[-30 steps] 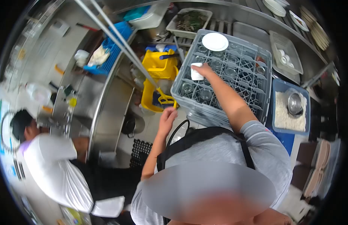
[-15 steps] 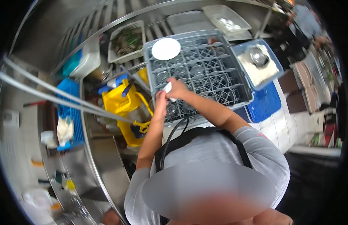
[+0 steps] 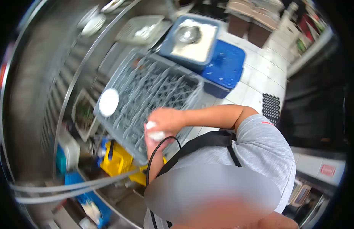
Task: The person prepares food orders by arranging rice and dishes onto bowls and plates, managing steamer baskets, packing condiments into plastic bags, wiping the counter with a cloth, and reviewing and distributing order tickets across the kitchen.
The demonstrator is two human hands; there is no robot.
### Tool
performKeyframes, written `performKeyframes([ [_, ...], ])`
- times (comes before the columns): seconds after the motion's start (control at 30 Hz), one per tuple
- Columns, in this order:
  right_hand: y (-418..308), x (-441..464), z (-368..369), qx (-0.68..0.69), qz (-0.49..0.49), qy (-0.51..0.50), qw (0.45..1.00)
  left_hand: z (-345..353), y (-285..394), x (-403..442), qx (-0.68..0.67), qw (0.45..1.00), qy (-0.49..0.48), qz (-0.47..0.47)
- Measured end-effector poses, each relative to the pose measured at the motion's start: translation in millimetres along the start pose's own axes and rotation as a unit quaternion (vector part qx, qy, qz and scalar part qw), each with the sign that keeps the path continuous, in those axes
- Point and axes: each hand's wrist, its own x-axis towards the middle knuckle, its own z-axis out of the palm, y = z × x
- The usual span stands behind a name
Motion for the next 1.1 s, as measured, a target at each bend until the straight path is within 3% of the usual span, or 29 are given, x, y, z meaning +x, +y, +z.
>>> performKeyframes([
  [0.1, -7, -74, -50, -0.093, -0.059, -0.047, 0.993, 47, -54, 44, 0.024, 0.999, 0.000, -0.047],
  [0.13, -8, -100, -70, -0.071, -0.025, -0.052, 0.996, 62, -75, 60, 0.040, 0.997, 0.005, -0.061],
  [0.23, 3, -175, -130, -0.168, -0.010, 0.011, 0.986, 124, -143, 114, 0.093, 0.991, 0.030, -0.087],
  [0.33, -10, -254, -200, -0.146, 0.183, 0.027, 0.972, 189, -209, 160, 0.186, 0.975, 0.077, -0.097],
  [0.37, -13, -281, -214, -0.167, 0.243, 0.047, 0.954, 175, -222, 198, 0.153, 0.975, -0.042, -0.154],
  [0.43, -11, -330, -236, -0.227, 0.327, 0.084, 0.914, 175, -253, 259, 0.083, 0.921, -0.271, -0.266],
  [0.47, -9, -353, -252, -0.226, 0.364, 0.124, 0.895, 188, -268, 280, 0.086, 0.930, -0.252, -0.254],
  [0.57, 1, -418, -300, -0.218, 0.467, 0.211, 0.831, 244, -296, 336, -0.084, 0.894, -0.301, -0.322],
  [0.67, 21, -493, -338, -0.166, 0.593, 0.219, 0.757, 284, -303, 400, -0.176, 0.876, -0.352, -0.281],
  [0.77, 48, -615, -341, -0.110, 0.742, 0.162, 0.641, 325, -301, 467, -0.252, 0.862, -0.378, -0.225],
  [0.87, 41, -756, -310, -0.078, 0.887, 0.065, 0.450, 363, -297, 531, -0.267, 0.846, -0.444, -0.127],
  [0.9, 25, -792, -297, -0.094, 0.902, 0.108, 0.408, 377, -292, 559, -0.273, 0.838, -0.462, -0.104],
  [0.93, 8, -835, -279, -0.046, 0.933, 0.157, 0.321, 393, -288, 584, -0.274, 0.827, -0.481, -0.093],
  [0.97, -16, -879, -248, -0.052, 0.938, 0.180, 0.290, 412, -288, 605, -0.283, 0.824, -0.485, -0.072],
  [1.0, -28, -777, -332, 0.021, 0.952, 0.270, 0.145, 438, -292, 624, -0.288, 0.821, -0.491, -0.052],
  [1.03, -51, -843, -284, 0.054, 0.979, 0.180, 0.073, 463, -296, 642, -0.289, 0.817, -0.497, -0.031],
  [1.07, -69, -842, -281, 0.024, 0.969, 0.235, 0.066, 484, -298, 670, -0.285, 0.810, -0.512, -0.034],
  [1.1, -73, -880, -266, 0.092, 0.974, 0.207, -0.011, 503, -303, 693, -0.280, 0.802, -0.527, -0.037],
])
